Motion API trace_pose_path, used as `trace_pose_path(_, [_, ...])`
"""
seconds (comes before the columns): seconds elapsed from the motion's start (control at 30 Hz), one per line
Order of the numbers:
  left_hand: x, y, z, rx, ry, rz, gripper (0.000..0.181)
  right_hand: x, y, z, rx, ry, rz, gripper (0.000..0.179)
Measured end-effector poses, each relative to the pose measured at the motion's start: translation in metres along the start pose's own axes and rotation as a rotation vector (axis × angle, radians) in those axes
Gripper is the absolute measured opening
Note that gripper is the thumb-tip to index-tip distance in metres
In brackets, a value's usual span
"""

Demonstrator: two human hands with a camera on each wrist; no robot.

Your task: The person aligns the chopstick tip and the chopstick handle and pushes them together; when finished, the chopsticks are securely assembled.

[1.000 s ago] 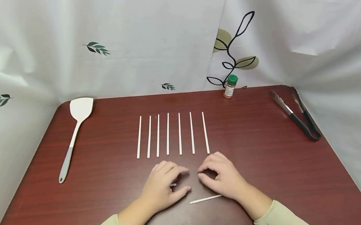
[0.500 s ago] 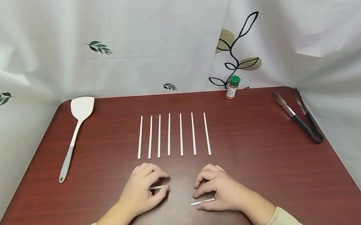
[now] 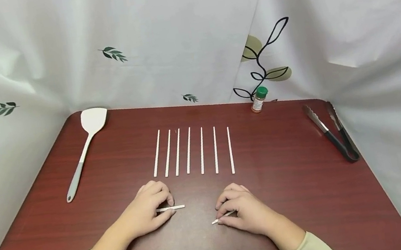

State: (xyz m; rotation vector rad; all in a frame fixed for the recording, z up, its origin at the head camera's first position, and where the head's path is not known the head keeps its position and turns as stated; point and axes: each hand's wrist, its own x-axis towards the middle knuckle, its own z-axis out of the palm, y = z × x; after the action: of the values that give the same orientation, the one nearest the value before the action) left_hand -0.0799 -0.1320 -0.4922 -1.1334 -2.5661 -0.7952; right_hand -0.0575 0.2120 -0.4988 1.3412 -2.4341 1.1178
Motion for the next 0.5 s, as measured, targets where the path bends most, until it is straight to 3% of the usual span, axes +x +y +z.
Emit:
trace_pose_path(0.27, [0.001, 0.004, 0.003, -0.040, -0.061, -0.057, 0.019, 0.001, 0.000, 0.000, 0.008, 0.030, 0.027, 0.020])
trace_pose_path(0.5, [0.007, 0.013, 0.010, -0.071, -0.053, -0.040, 0.017, 0.002, -0.003, 0.002, -0.016, 0.073, 0.121, 0.005])
